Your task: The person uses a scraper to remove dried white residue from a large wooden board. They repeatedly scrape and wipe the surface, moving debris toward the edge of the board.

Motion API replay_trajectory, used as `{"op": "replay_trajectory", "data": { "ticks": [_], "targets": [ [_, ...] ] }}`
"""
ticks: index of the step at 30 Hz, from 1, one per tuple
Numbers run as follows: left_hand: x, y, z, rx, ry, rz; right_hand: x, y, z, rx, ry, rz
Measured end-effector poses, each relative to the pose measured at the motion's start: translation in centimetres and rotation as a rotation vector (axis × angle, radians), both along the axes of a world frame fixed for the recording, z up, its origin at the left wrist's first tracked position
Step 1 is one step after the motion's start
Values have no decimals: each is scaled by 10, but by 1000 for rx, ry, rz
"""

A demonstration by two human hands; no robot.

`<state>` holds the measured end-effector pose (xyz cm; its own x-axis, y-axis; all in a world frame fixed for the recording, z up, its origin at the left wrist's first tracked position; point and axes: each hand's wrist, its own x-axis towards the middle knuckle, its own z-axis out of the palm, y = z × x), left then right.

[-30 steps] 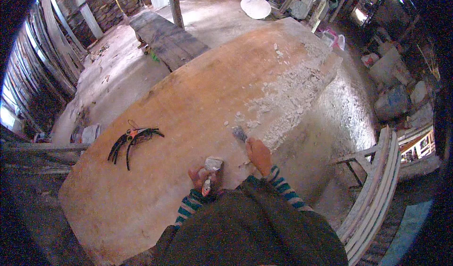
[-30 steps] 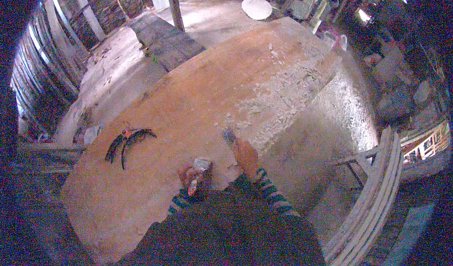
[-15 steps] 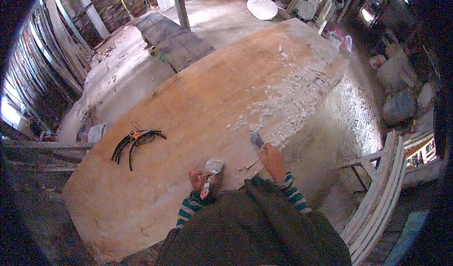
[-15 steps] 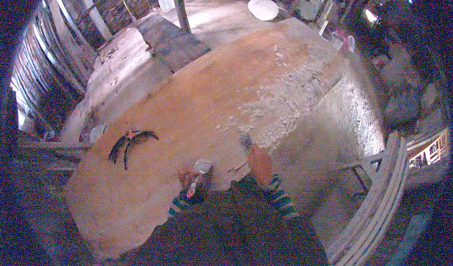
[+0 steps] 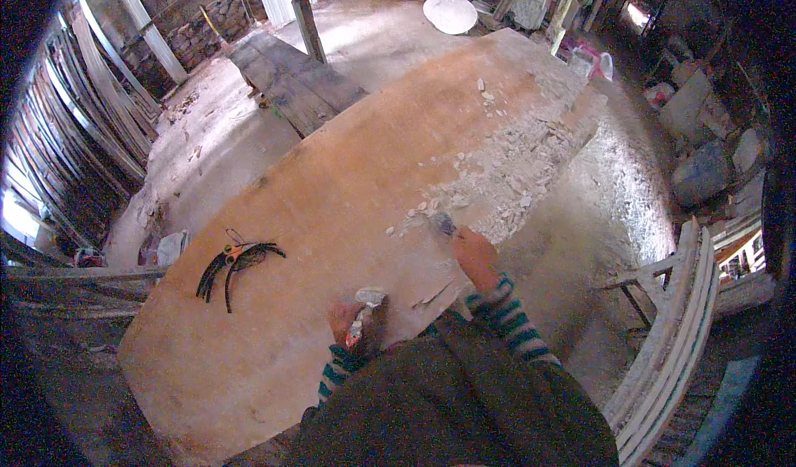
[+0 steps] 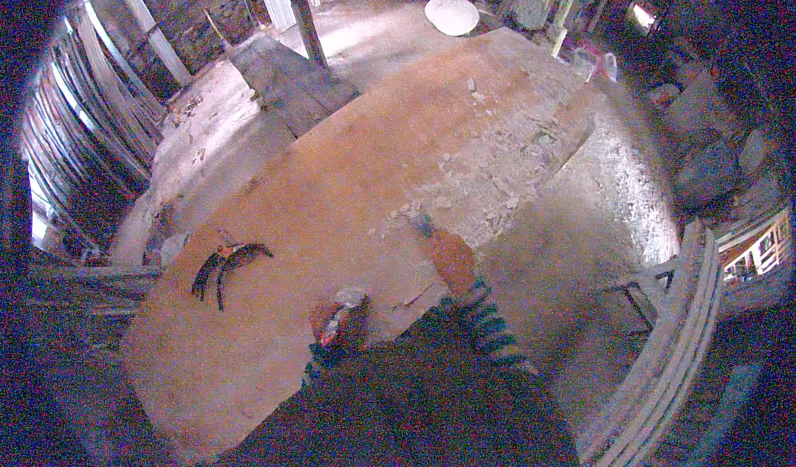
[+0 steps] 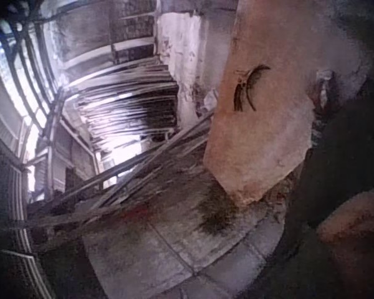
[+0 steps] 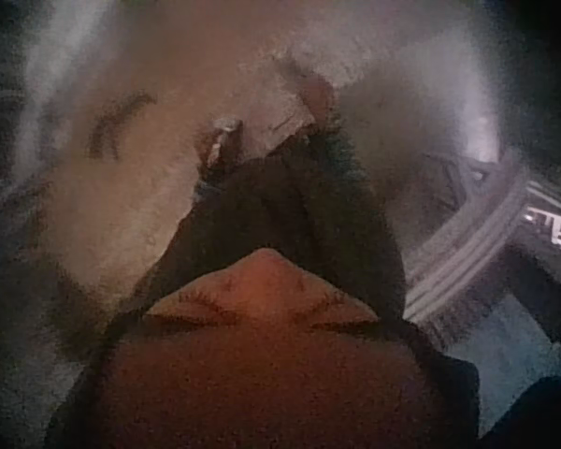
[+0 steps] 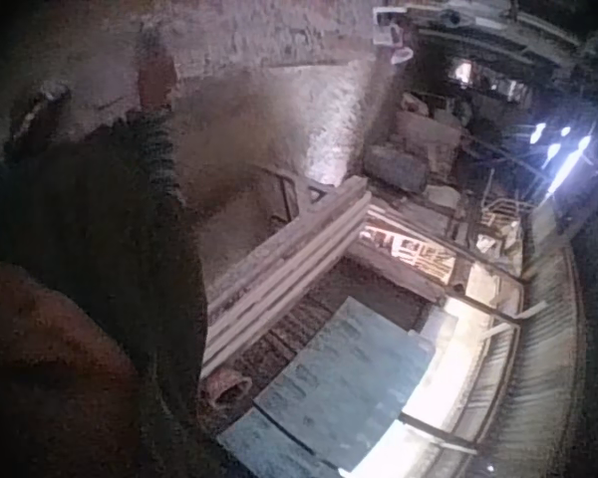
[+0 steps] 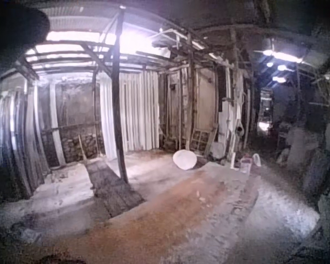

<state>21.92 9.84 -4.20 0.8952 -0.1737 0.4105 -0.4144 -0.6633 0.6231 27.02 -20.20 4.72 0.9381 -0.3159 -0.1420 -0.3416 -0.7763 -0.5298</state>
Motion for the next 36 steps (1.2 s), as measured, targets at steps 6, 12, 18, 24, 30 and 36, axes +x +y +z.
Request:
{"op": "replay_trajectory", "data": {
  "ticks": [6, 12, 18, 24, 30, 36],
  "targets": [
    [-3, -8, 42, -166, 81, 9, -70, -18, -17, -89, -13, -21],
    [3, -21, 36, -453, 347, -4, 12, -21, -35, -109, -62, -49],
    [5, -31, 28, -531, 313, 82, -30, -43, -7, -76, -74, 93],
    [6, -45, 45, -533, 381, 23, -7, -39, -32, -59, -78, -22],
    [17, -52, 22, -278, 285, -90, 32, -65, -4, 59, -44, 8],
    [7, -66, 22, -511, 451, -87, -106, -50, 16, 125, 37, -113]
  ]
}}
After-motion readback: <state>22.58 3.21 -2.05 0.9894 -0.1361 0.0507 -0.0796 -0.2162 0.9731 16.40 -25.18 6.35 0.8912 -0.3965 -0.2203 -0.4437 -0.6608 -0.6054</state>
